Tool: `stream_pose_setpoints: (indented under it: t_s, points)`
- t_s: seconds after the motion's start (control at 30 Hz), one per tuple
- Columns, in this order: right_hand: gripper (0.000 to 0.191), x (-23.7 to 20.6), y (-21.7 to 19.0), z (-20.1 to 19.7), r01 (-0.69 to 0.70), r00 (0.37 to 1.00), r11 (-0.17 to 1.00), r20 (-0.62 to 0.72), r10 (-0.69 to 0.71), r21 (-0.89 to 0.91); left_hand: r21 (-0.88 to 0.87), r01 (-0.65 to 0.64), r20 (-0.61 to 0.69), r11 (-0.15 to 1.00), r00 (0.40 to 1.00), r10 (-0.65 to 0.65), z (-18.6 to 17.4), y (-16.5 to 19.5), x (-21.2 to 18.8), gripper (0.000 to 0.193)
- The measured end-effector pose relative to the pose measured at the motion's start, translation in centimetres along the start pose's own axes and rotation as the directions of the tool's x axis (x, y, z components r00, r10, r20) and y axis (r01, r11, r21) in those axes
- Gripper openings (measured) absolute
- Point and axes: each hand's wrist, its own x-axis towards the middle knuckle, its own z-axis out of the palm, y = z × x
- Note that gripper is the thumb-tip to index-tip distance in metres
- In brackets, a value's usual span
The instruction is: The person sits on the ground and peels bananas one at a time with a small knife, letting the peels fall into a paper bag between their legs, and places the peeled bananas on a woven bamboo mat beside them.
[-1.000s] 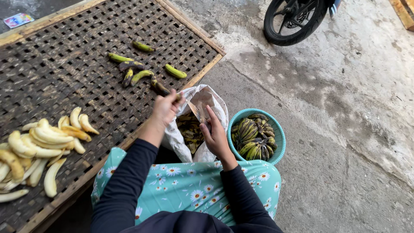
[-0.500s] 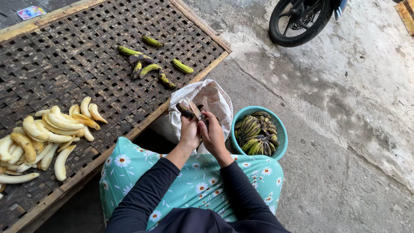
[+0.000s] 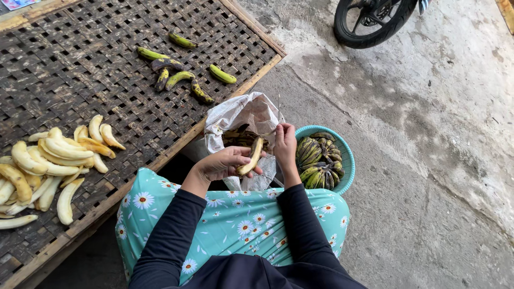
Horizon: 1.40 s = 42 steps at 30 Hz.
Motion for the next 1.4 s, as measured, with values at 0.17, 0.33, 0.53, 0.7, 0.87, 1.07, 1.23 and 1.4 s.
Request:
stream_pose_setpoints:
  t_s: [0.17,0.33,0.53,0.7,0.87,1.07,1.23,1.4]
  points:
    - [0.044,-2.2,-1.6,1.0,-0.556,0.824,0.790,0.295,0.484,0.258,-0.117,-0.298,-0.344,0.947,0.907,0.242,-0.4,-1.4,2.4,0.041]
    - [0.038,-4.2,-6.1,1.7,-0.324,0.872,0.935,0.428,0.237,0.143,-0.128,-0.522,-0.596,0.843,0.720,0.355,-4.3,-5.6,5.1,0.043]
    - [0.016,-4.8,-9.4,2.4,0.097,0.961,0.982,0.274,-0.049,-0.162,-0.058,-0.550,-0.601,0.833,0.686,0.411,-6.2,-7.5,5.9,0.033]
    - [0.018,-4.8,-10.7,2.1,0.166,0.957,0.966,0.270,-0.109,-0.196,0.098,-0.557,-0.622,0.825,0.612,0.487,-5.2,-7.0,6.0,0.050]
    - [0.012,-4.5,-10.0,1.8,0.125,0.959,0.967,0.277,-0.060,-0.223,0.288,-0.543,-0.520,0.788,0.602,0.605,-4.1,-6.2,5.4,0.057]
    - [0.011,-2.0,-6.6,-0.3,0.187,0.980,0.905,0.133,-0.147,-0.382,0.101,-0.206,-0.276,0.973,0.934,0.227,-1.7,-2.2,2.0,0.054]
    - [0.016,-1.0,-3.5,-1.3,0.036,0.999,0.894,0.030,-0.025,-0.446,-0.020,-0.215,0.070,0.976,0.974,0.216,0.4,-0.6,0.0,0.066]
    - [0.029,-2.5,-3.4,0.1,-0.012,0.991,0.995,0.132,0.025,-0.094,-0.240,-0.397,-0.302,0.886,0.898,0.321,-2.2,-2.9,3.0,0.048]
